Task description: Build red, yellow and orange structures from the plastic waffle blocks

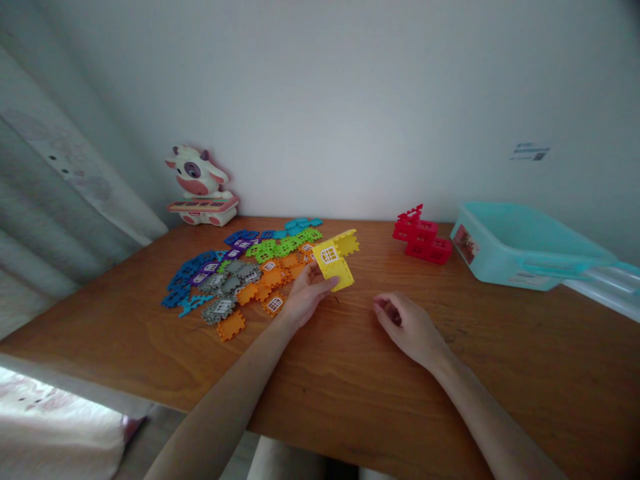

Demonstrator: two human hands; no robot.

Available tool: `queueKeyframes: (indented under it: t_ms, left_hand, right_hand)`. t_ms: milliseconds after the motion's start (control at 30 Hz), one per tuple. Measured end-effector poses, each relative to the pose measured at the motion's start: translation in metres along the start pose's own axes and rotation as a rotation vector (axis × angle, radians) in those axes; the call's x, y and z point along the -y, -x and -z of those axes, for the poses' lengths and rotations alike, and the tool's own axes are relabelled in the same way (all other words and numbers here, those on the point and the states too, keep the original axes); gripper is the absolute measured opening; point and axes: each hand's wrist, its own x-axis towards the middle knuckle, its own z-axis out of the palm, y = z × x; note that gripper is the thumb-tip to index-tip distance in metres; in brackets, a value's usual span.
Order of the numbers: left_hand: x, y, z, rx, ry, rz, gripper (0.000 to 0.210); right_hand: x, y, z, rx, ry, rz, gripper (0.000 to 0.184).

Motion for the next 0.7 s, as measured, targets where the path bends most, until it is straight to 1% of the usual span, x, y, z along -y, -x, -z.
queueKeyframes:
  t_ms: [67, 167, 333, 500, 600, 700]
  left_hand:
    - [0.002, 0.0, 0.0, 0.004, -0.051, -0.035, 0.057]
    - [0.005, -0.002, 0.002, 0.005, -0.142, -0.074, 0.055]
    - [0.012, -0.004, 0.005, 0.022, -0.221, -0.057, 0.057]
    - [0.021, -0.006, 0.005, 0.113, -0.299, -0.047, 0.055]
    - [0.025, -0.004, 0.006, 0.152, -0.377, -0.09, 0.058]
    - [0.029, -0.001, 0.007, 0.172, -0.475, -0.134, 0.062]
  right_hand:
    - [-0.001, 0.0, 0.0, 0.003, -0.01, 0.003, 0.017]
    - [-0.001, 0.001, -0.001, 0.01, -0.018, 0.002, 0.018]
    - [-0.003, 0.001, -0.003, 0.026, -0.018, 0.013, 0.018]
    - [-0.006, 0.001, -0.007, 0.014, -0.055, 0.03, 0.025]
    - [-0.007, 0.001, -0.007, -0.013, -0.046, 0.052, 0.029]
    - [-0.007, 0.001, -0.006, -0.021, -0.03, 0.086, 0.028]
